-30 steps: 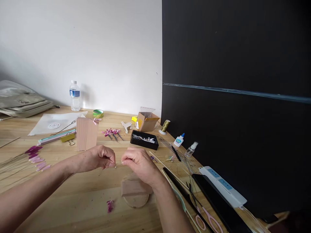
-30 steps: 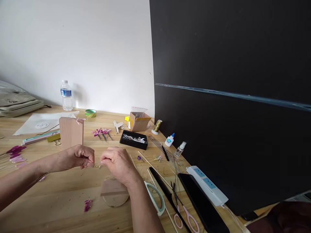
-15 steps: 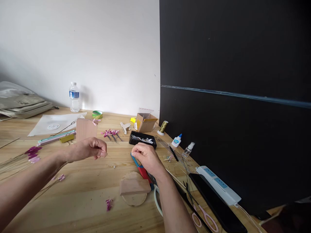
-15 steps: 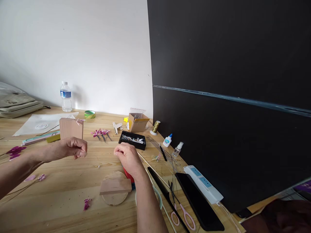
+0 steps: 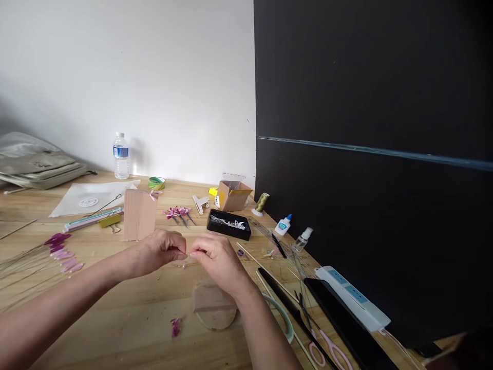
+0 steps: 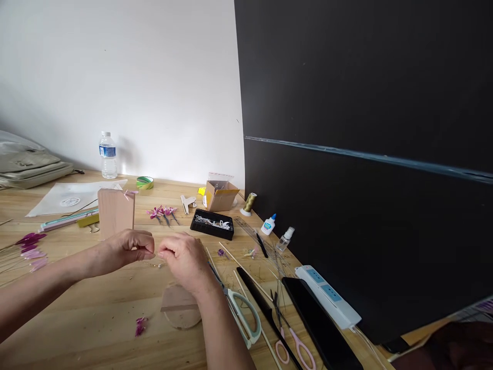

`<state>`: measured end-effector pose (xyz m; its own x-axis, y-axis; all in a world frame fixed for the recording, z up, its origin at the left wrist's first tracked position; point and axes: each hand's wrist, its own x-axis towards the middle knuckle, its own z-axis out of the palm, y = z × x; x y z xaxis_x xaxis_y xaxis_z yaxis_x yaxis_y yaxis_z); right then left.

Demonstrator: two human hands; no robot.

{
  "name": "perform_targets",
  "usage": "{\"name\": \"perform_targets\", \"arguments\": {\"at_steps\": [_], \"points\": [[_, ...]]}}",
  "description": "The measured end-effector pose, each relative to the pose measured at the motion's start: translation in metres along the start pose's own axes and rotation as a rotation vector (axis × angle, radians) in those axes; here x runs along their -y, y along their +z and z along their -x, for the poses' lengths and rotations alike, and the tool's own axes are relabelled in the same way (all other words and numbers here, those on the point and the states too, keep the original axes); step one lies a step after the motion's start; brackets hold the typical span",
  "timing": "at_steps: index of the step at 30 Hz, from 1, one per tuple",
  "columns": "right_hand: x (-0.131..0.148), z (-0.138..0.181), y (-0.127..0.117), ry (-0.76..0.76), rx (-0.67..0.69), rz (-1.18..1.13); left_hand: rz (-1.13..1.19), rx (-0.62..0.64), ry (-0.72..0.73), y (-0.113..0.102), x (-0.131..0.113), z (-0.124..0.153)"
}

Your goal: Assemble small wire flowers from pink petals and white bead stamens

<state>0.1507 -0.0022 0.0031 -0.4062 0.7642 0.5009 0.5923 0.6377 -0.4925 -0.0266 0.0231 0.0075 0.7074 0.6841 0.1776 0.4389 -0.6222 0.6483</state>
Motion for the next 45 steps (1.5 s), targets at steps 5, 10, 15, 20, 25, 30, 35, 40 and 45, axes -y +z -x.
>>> {"name": "perform_targets", "arguments": {"at_steps": [5, 10, 15, 20, 25, 30, 35, 40, 45], "points": [[-0.006, 0.000, -0.009, 0.023, -0.012, -0.072, 0.188, 0.061, -0.048, -0.004, -0.002, 0.000], [-0.025, 0.003, -0.021, 0.104, -0.078, -0.069, 0.256, 0.038, -0.075, -0.008, 0.001, -0.001], [-0.022, 0.003, -0.025, 0.134, -0.247, -0.008, 0.286, -0.051, -0.109, -0.010, 0.008, -0.002], [0.002, -0.003, -0.003, -0.086, -0.113, 0.189, 0.218, -0.055, -0.095, -0.004, 0.011, -0.005], [0.001, -0.002, 0.001, -0.084, -0.039, 0.198, 0.252, 0.002, -0.113, -0.005, 0.001, -0.003], [-0.007, -0.001, -0.011, -0.057, -0.032, 0.072, 0.300, 0.036, -0.144, -0.012, -0.009, 0.001], [-0.016, 0.000, -0.019, 0.023, -0.075, 0.047, 0.390, -0.018, -0.119, -0.020, 0.009, 0.002], [-0.015, 0.001, -0.019, 0.029, -0.067, 0.056, 0.399, -0.128, -0.223, -0.034, 0.015, 0.004], [-0.005, 0.001, -0.014, -0.066, -0.023, 0.077, 0.443, 0.041, -0.181, -0.028, 0.004, 0.004]]}}
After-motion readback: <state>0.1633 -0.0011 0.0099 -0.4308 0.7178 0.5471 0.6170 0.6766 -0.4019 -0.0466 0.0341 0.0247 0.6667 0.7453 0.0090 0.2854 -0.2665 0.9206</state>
